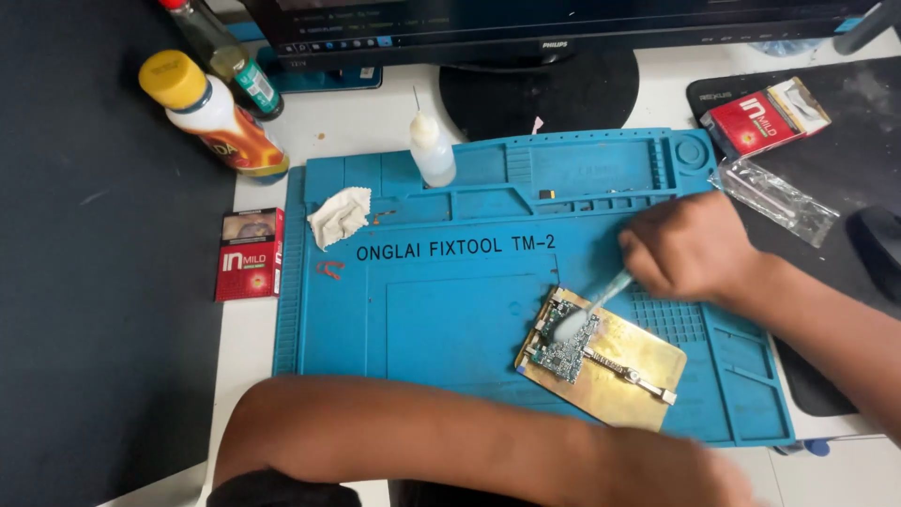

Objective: A person applies cleaning solution to a circuit board and scrubs it with a brush on a repair mat.

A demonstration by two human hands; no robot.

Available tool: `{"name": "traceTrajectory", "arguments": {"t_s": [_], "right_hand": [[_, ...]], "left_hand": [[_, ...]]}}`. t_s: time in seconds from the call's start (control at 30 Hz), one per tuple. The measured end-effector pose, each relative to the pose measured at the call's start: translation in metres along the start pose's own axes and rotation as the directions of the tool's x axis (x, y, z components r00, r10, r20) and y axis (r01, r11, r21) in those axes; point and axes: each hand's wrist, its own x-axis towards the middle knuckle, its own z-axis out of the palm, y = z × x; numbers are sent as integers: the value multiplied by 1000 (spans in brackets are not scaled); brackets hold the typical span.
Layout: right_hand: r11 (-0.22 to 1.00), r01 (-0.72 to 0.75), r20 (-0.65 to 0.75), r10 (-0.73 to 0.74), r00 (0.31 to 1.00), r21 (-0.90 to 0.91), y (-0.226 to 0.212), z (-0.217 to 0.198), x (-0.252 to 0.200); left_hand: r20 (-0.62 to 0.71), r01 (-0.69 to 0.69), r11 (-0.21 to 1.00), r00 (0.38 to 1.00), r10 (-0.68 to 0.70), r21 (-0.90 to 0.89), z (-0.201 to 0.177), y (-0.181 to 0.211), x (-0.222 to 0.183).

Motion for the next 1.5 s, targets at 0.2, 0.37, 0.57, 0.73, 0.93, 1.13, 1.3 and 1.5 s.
{"name": "traceTrajectory", "arguments": {"t_s": [0.2,0.37,0.57,0.73,0.93,1.13,1.3,1.5], "right_hand": [[890,248,-95,-229,969,381,-6,24,-19],[999,-36,-31,35,999,-38,0,0,-2],[964,228,-185,-201,962,136,-26,-1,-2],[992,121,-186,-114,976,26,1,3,-3],[963,237,-245,-200,949,131,-37,-4,1],[989,131,-213,-115,970,63,-5,-19,2],[951,288,-211,-261,942,114,-13,-13,5],[977,182,-201,-157,967,111,-26,-20,2]], "left_hand": [[-472,249,814,881,34,524,-147,46,16],[-711,390,920,658,-247,40,-207,43,-8],[-608,427,903,728,-315,43,-193,18,-17],[-654,482,870,693,-305,105,-195,0,-18],[-589,433,898,748,-306,83,-198,3,-19],[-603,441,897,726,-329,41,-196,-4,-23],[-608,415,910,725,-325,9,-196,6,-21],[-616,387,921,716,-329,-42,-197,-9,-23]]}}
